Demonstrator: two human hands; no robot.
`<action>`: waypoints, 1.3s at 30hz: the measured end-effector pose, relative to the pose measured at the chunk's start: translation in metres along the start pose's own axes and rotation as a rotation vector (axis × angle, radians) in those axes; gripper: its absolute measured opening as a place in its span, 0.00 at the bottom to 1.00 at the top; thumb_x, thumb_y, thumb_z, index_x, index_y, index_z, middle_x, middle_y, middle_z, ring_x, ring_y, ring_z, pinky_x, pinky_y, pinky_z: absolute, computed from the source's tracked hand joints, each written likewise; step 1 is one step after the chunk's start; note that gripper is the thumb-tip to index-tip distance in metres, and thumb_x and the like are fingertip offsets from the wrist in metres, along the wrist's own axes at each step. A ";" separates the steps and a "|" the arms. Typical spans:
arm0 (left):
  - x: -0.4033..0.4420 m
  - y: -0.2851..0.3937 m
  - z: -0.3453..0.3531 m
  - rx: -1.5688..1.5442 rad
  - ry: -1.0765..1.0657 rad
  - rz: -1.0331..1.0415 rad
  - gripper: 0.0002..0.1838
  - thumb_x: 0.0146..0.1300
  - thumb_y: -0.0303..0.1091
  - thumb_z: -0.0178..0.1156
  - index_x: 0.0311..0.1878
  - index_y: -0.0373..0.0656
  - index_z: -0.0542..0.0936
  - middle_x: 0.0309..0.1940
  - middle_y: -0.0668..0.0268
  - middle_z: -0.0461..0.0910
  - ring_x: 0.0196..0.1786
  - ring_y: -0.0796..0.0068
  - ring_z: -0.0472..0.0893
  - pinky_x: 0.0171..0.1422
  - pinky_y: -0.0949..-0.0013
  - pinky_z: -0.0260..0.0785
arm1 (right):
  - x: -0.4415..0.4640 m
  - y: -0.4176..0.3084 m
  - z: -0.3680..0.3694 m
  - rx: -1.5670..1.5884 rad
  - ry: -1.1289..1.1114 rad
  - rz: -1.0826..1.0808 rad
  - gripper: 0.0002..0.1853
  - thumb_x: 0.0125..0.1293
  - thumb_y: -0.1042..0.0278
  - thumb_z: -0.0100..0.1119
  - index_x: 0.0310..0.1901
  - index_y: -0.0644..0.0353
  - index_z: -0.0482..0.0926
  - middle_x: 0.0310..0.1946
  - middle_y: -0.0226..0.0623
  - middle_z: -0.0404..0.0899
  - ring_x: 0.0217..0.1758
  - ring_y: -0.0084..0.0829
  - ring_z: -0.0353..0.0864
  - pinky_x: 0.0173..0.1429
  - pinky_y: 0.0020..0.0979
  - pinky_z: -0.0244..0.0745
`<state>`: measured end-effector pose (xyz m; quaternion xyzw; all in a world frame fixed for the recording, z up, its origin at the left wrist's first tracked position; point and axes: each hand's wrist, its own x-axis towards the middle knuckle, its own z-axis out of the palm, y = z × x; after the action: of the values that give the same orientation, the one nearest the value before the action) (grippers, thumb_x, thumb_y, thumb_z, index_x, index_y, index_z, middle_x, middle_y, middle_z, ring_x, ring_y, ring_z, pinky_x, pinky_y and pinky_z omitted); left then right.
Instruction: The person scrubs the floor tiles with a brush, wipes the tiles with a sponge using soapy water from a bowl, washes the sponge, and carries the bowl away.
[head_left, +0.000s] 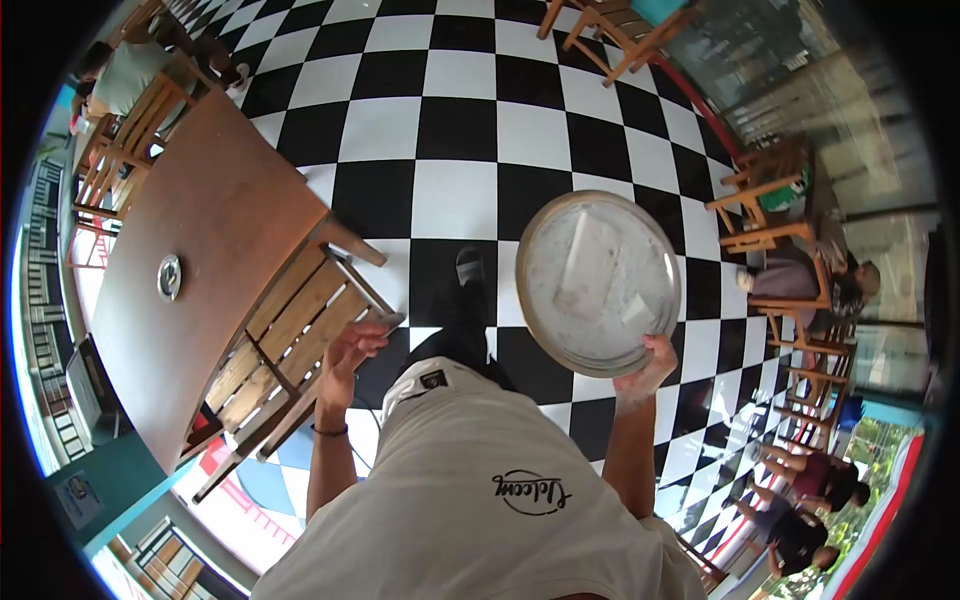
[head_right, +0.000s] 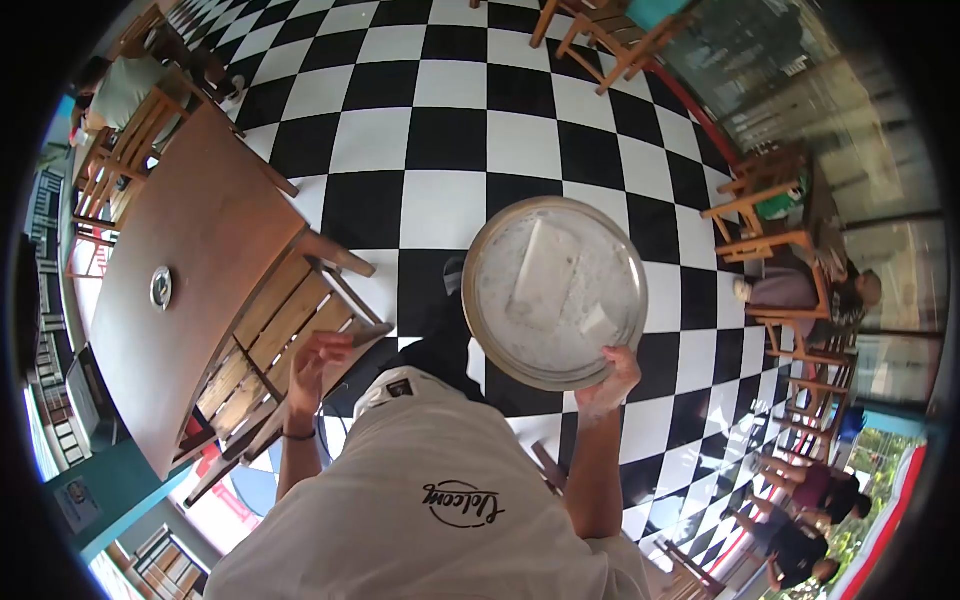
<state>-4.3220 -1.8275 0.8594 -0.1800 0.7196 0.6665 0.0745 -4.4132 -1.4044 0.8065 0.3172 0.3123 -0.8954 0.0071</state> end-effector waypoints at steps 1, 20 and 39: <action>0.040 0.004 0.010 0.000 0.046 0.019 0.27 0.69 0.56 0.59 0.53 0.39 0.81 0.50 0.63 0.83 0.50 0.73 0.81 0.56 0.67 0.69 | 0.032 -0.005 0.017 -0.018 0.016 0.003 0.33 0.49 0.69 0.54 0.62 0.65 0.72 0.56 0.43 0.77 0.63 0.46 0.75 0.69 0.47 0.71; 0.688 -0.015 -0.121 -0.063 0.486 -0.341 0.22 0.72 0.48 0.54 0.59 0.44 0.79 0.33 0.75 0.77 0.32 0.78 0.75 0.31 0.71 0.66 | 0.622 0.059 0.491 -0.064 -0.299 0.166 0.31 0.50 0.71 0.52 0.60 0.68 0.73 0.58 0.45 0.76 0.64 0.44 0.75 0.71 0.44 0.68; 1.004 0.058 -0.344 0.650 0.418 -0.945 0.30 0.63 0.35 0.56 0.69 0.35 0.71 0.61 0.46 0.74 0.60 0.54 0.78 0.63 0.54 0.72 | 0.970 0.287 1.161 -0.181 -0.611 0.471 0.29 0.51 0.72 0.53 0.59 0.69 0.72 0.52 0.43 0.77 0.58 0.41 0.77 0.67 0.41 0.71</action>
<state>-5.2245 -2.3240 0.5994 -0.5748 0.7280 0.2580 0.2703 -5.7823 -2.1106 0.7925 0.0972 0.2923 -0.8913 0.3327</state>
